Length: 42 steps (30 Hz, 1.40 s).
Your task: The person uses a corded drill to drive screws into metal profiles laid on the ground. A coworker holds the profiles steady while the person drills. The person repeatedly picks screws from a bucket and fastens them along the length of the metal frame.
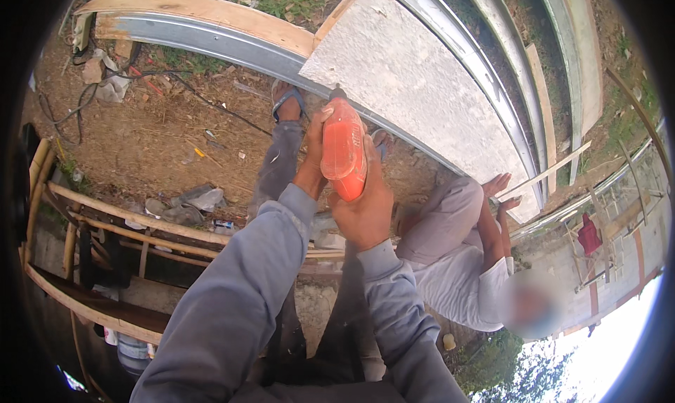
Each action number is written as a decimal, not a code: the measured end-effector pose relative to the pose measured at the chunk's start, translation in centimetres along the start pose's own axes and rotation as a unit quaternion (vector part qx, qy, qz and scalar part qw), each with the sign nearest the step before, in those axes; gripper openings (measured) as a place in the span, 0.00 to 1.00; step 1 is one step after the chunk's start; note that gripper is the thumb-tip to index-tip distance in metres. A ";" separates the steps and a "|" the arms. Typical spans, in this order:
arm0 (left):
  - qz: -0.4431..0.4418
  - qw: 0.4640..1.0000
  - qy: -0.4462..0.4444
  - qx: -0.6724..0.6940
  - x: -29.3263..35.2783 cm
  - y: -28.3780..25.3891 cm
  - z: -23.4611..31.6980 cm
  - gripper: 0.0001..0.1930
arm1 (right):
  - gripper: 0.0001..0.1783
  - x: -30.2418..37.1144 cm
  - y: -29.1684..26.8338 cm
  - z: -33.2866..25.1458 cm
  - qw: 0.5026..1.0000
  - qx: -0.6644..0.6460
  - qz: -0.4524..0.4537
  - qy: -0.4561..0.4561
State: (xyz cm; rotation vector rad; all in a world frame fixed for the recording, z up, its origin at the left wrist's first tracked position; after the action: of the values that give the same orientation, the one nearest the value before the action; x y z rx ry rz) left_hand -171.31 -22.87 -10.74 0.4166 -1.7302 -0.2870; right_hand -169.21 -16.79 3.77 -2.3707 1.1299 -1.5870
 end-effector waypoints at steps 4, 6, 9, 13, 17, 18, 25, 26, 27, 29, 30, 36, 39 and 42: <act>0.072 0.994 -0.049 -0.064 6.0 -0.6 -3.9 0.23 | 0.51 6.9 -2.4 -1.0 0.994 -0.052 0.062 0.068; 0.042 0.990 -0.054 -0.123 9.1 0.4 -5.4 0.24 | 0.47 10.2 -3.6 -1.1 0.993 -0.055 0.083 0.069; 0.030 0.972 -0.001 -0.235 11.3 0.9 -5.0 0.23 | 0.46 13.1 -4.5 0.6 0.980 -0.115 0.090 0.133; 0.103 0.948 -0.085 -0.290 11.7 -0.4 -5.6 0.22 | 0.42 13.1 -6.8 3.0 0.937 -0.258 0.052 0.230; 0.037 0.868 -0.031 -0.494 9.9 0.0 -3.0 0.15 | 0.37 13.4 -8.0 4.9 0.858 -0.435 0.080 0.260; 0.065 0.837 -0.033 -0.542 9.5 -0.8 -2.5 0.13 | 0.36 13.5 -8.2 5.4 0.836 -0.479 0.096 0.251; 0.014 0.874 0.024 -0.485 5.6 1.8 -4.0 0.17 | 0.41 14.4 -10.0 11.7 0.806 -0.515 0.137 0.259; 0.037 0.868 0.019 -0.496 5.1 1.8 -4.3 0.18 | 0.42 14.7 -10.6 12.3 0.808 -0.516 0.143 0.247; 0.021 0.870 0.008 -0.492 4.3 2.4 -5.0 0.19 | 0.42 15.0 -11.1 12.9 0.805 -0.521 0.147 0.245; 0.030 0.867 0.001 -0.497 2.8 2.7 -5.7 0.19 | 0.44 15.5 -12.2 14.0 0.801 -0.530 0.157 0.229; 0.015 0.867 -0.003 -0.497 1.9 3.1 -6.2 0.19 | 0.44 15.7 -12.6 14.6 0.797 -0.538 0.154 0.228; -0.012 0.874 0.033 -0.485 -1.1 3.7 -9.3 0.18 | 0.45 16.2 -16.1 17.4 0.854 -0.461 0.163 0.178; -0.048 0.880 0.051 -0.469 -1.0 4.0 -10.3 0.21 | 0.44 16.0 -16.6 17.6 0.833 -0.510 0.137 0.162; -0.040 0.897 0.024 -0.440 -1.7 3.3 -11.7 0.17 | 0.40 16.4 -17.1 18.4 0.855 -0.470 0.124 0.184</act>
State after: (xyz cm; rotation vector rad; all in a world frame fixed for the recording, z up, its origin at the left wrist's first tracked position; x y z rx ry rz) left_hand -159.93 -18.73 -8.55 -0.1754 -1.3594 -1.0529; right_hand -141.75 -20.33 15.36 -2.1783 2.6768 -1.6494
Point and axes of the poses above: each hand's wrist, its own x-axis away from the middle knuckle, its own y-axis out of the palm, z = x × y, the point moved 9 cm from there along -x, towards the middle knuckle, and after that the axes turned 7 degrees about z, right-handed, at the moved point
